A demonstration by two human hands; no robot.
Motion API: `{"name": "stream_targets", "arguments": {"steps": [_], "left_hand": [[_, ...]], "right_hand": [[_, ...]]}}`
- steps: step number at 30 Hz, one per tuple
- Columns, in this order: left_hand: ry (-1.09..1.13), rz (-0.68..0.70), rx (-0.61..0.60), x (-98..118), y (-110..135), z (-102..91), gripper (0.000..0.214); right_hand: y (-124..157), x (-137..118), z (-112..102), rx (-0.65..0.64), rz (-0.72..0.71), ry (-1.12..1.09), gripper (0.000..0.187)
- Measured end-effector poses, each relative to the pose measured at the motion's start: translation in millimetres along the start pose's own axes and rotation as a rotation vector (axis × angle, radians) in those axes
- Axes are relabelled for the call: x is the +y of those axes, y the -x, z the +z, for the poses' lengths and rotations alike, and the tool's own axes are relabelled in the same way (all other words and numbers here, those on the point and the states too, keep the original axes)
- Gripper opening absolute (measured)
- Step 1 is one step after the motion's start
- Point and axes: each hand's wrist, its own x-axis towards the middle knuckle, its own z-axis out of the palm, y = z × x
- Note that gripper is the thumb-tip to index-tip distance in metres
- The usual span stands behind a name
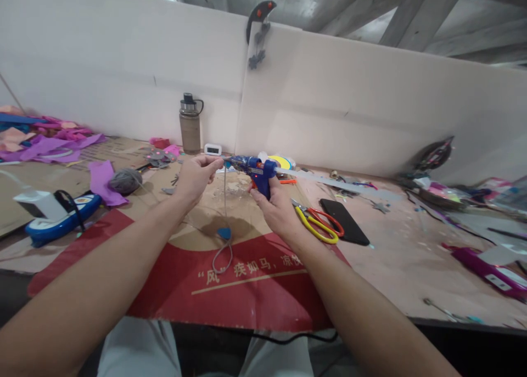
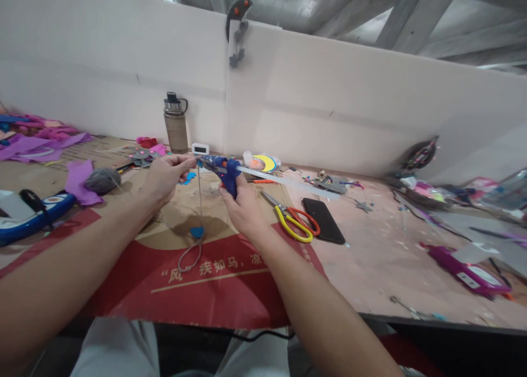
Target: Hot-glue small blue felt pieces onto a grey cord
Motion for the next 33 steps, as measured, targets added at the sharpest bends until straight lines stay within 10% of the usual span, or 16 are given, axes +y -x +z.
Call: {"name": "stream_targets", "arguments": {"steps": [33], "left_hand": [[-0.017, 0.013, -0.002, -0.1, -1.0, -0.6, 0.015]], "right_hand": [[-0.8, -7.9, 2.3, 0.002, 0.038, -0.002, 0.031]]}}
